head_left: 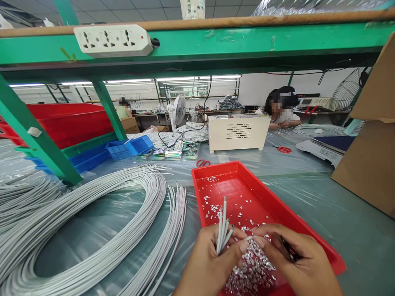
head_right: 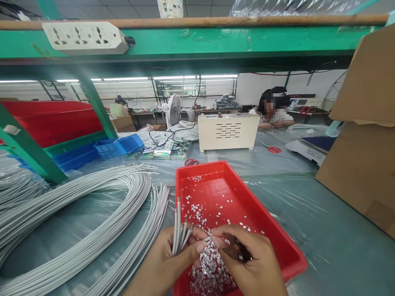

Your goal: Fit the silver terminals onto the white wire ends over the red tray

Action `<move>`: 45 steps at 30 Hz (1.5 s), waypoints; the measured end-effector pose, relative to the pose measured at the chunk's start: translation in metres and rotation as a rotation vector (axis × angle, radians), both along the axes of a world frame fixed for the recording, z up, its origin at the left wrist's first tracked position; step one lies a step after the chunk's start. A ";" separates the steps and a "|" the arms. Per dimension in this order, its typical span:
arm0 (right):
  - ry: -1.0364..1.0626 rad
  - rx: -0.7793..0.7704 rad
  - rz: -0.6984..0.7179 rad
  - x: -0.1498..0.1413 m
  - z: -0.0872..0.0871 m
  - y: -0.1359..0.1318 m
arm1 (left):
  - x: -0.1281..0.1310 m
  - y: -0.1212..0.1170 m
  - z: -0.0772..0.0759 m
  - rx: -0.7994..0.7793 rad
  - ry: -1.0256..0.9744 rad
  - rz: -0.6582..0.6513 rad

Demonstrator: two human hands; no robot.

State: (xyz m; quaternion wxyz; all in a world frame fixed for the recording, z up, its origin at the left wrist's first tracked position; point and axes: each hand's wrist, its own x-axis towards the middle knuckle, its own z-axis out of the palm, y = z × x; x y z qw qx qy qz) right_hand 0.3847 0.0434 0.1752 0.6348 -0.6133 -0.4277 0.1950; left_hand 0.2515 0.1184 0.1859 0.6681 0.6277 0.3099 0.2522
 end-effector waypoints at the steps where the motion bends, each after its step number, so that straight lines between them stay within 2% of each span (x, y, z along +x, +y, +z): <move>1: 0.046 -0.036 0.004 0.000 0.000 0.000 | 0.000 0.000 0.000 0.021 0.009 0.020; 4: 0.173 -0.170 0.067 0.000 -0.003 0.001 | 0.001 0.000 0.000 0.085 0.025 0.107; 7: 0.195 -0.233 0.136 0.000 -0.006 0.003 | 0.001 0.000 0.001 0.108 0.022 0.074; 10: 0.191 -0.220 0.113 -0.003 -0.004 0.004 | 0.001 -0.001 0.004 0.093 0.032 -0.013; 15: 0.176 -0.156 0.053 -0.010 0.003 0.005 | 0.001 -0.001 0.003 0.114 0.036 -0.071; 32: 0.155 -0.159 0.026 -0.013 0.006 0.006 | 0.007 -0.002 -0.002 0.094 0.024 -0.004; 39: 0.213 -0.162 0.052 -0.016 0.009 0.005 | 0.009 -0.005 -0.003 0.075 0.014 0.098; 45: 0.217 -0.146 -0.021 -0.013 0.008 0.006 | 0.007 -0.004 -0.003 0.140 0.024 0.058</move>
